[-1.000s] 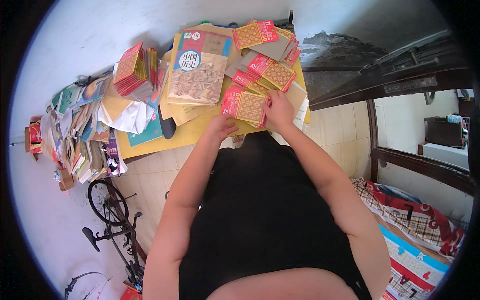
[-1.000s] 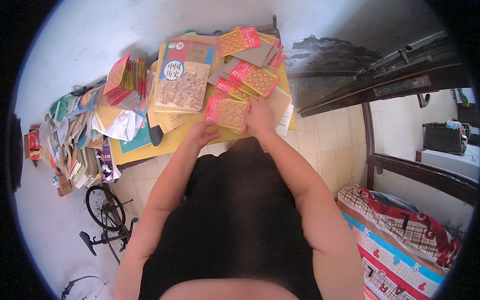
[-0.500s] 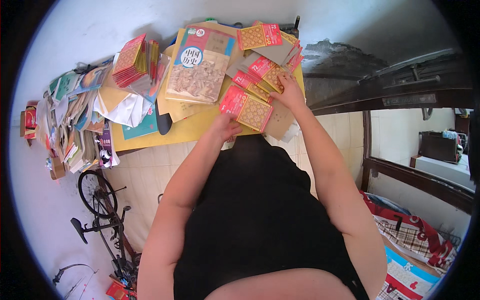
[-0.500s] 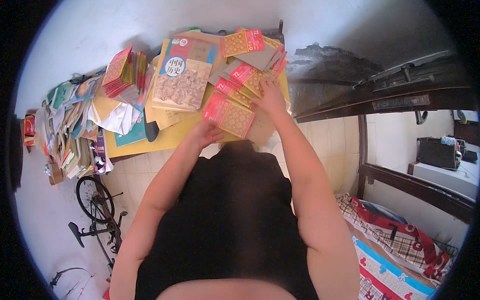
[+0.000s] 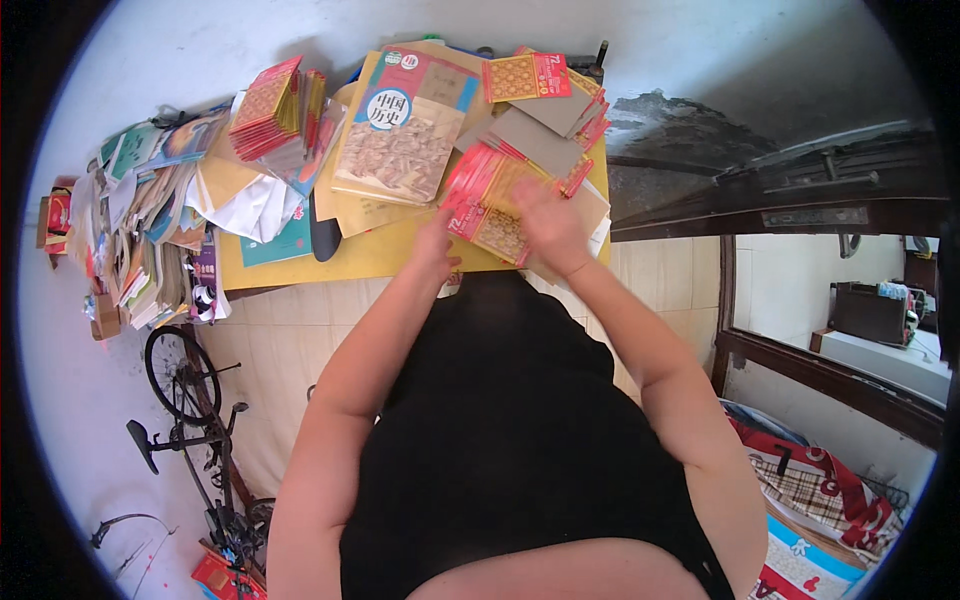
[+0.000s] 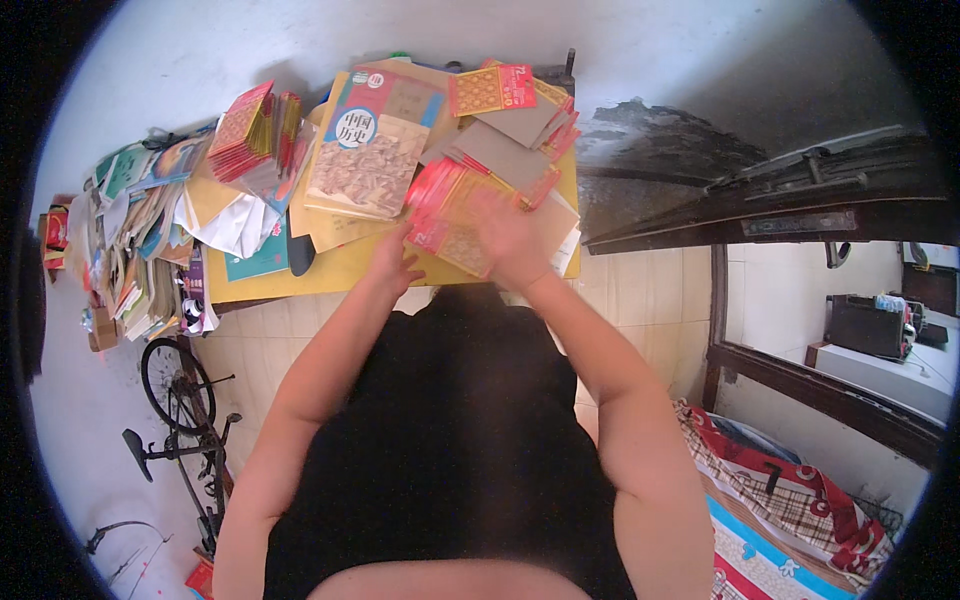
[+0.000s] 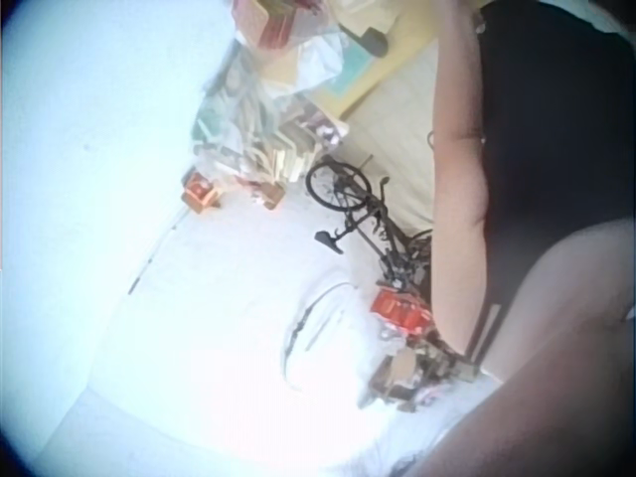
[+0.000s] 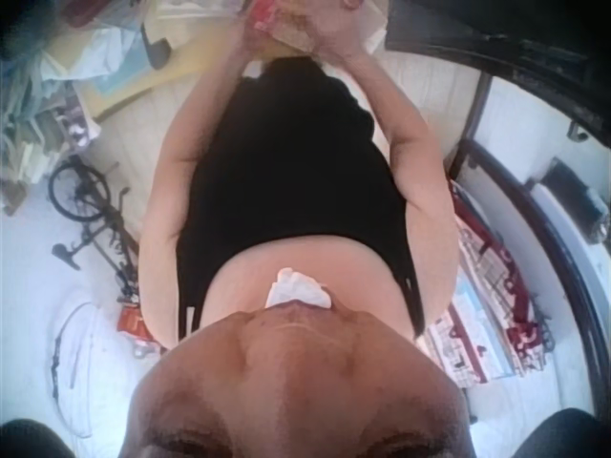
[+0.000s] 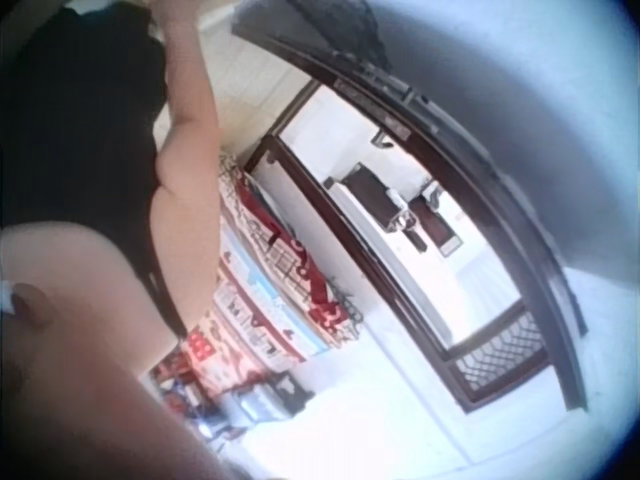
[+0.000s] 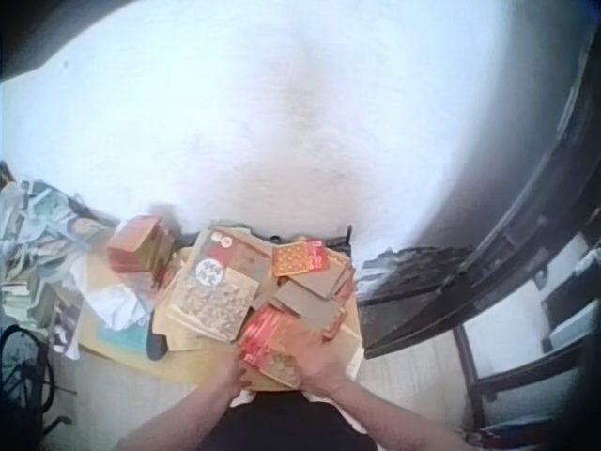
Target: The person organizes and bundles stacks of toy cap cards using rubber bands, packs items into a tote bag, and walks out of the room into the living area.
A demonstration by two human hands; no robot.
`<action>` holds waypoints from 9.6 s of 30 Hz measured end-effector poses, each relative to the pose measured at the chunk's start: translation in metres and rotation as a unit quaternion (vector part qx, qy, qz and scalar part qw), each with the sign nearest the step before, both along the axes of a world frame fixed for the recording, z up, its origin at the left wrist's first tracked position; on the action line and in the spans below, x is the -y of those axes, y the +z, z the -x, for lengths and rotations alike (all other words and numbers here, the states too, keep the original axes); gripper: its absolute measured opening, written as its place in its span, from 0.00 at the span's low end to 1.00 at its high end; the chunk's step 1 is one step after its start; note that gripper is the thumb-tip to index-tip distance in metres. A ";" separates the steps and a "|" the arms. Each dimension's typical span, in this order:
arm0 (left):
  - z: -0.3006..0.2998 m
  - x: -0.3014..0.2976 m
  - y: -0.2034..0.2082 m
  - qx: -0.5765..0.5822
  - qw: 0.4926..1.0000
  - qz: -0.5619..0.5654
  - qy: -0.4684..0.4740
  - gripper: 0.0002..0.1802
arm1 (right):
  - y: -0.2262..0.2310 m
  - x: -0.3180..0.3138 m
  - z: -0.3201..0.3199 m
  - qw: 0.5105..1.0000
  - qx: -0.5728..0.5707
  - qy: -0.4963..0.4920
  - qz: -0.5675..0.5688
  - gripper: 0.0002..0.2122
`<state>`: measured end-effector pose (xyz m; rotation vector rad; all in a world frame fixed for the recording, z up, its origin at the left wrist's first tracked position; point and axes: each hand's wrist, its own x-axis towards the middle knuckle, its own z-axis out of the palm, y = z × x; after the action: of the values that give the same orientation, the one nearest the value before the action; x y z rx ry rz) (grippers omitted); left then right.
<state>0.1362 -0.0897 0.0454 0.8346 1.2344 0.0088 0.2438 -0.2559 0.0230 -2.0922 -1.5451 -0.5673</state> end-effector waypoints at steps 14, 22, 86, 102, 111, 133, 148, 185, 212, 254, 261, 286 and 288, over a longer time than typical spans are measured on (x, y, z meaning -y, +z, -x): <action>0.000 0.005 -0.052 -0.010 0.982 0.179 -0.059 0.23 | -0.050 -0.011 -0.082 0.932 -0.298 -0.200 0.062 0.19; 0.002 0.027 -0.077 0.033 0.983 0.154 -0.096 0.25 | -0.051 -0.002 -0.094 0.915 -0.338 -0.196 0.099 0.22; 0.009 0.021 -0.059 0.040 0.991 0.042 -0.121 0.32 | -0.082 0.024 -0.019 0.702 -0.655 -0.277 -0.047 0.11; 0.006 0.030 -0.081 0.019 0.991 0.085 -0.105 0.22 | -0.011 -0.005 -0.012 0.849 -0.445 -0.215 0.189 0.16; 0.006 0.031 -0.055 -0.019 0.986 0.090 -0.140 0.25 | -0.037 0.002 -0.094 0.948 -0.230 -0.189 0.110 0.19; 0.012 0.021 -0.067 0.013 0.998 0.056 0.006 0.18 | -0.016 -0.009 0.039 0.984 -0.083 0.137 0.075 0.14; 0.012 0.026 -0.065 0.060 0.996 0.070 -0.002 0.23 | -0.026 -0.014 -0.019 0.964 -0.234 -0.117 0.046 0.18; 0.021 0.019 -0.059 0.060 0.992 0.111 0.011 0.21 | -0.026 -0.020 -0.097 0.910 -0.262 -0.159 0.280 0.33; 0.009 0.021 -0.041 0.132 0.967 0.217 0.020 0.20 | -0.027 -0.027 -0.013 0.888 -0.444 -0.040 0.109 0.21; 0.010 0.030 -0.030 0.109 0.988 0.088 -0.071 0.21 | -0.031 -0.056 -0.075 0.887 -0.332 -0.255 0.197 0.34; 0.014 0.023 -0.020 0.045 0.968 0.065 -0.238 0.24 | 0.023 -0.018 -0.064 0.919 -0.308 -0.217 0.115 0.13; -0.095 0.025 -0.060 0.240 0.740 -0.507 -0.371 0.25 | -0.077 0.035 -0.008 0.745 -0.551 -0.202 -0.316 0.17; -0.097 0.015 -0.048 0.196 0.848 -0.307 -0.385 0.19 | -0.052 0.042 -0.012 0.722 -0.607 -0.266 -0.197 0.17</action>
<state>0.2337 -0.1045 -0.0028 1.7566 0.4261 -0.0746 0.2561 -0.2982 -0.0294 -1.8031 -0.0438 0.3233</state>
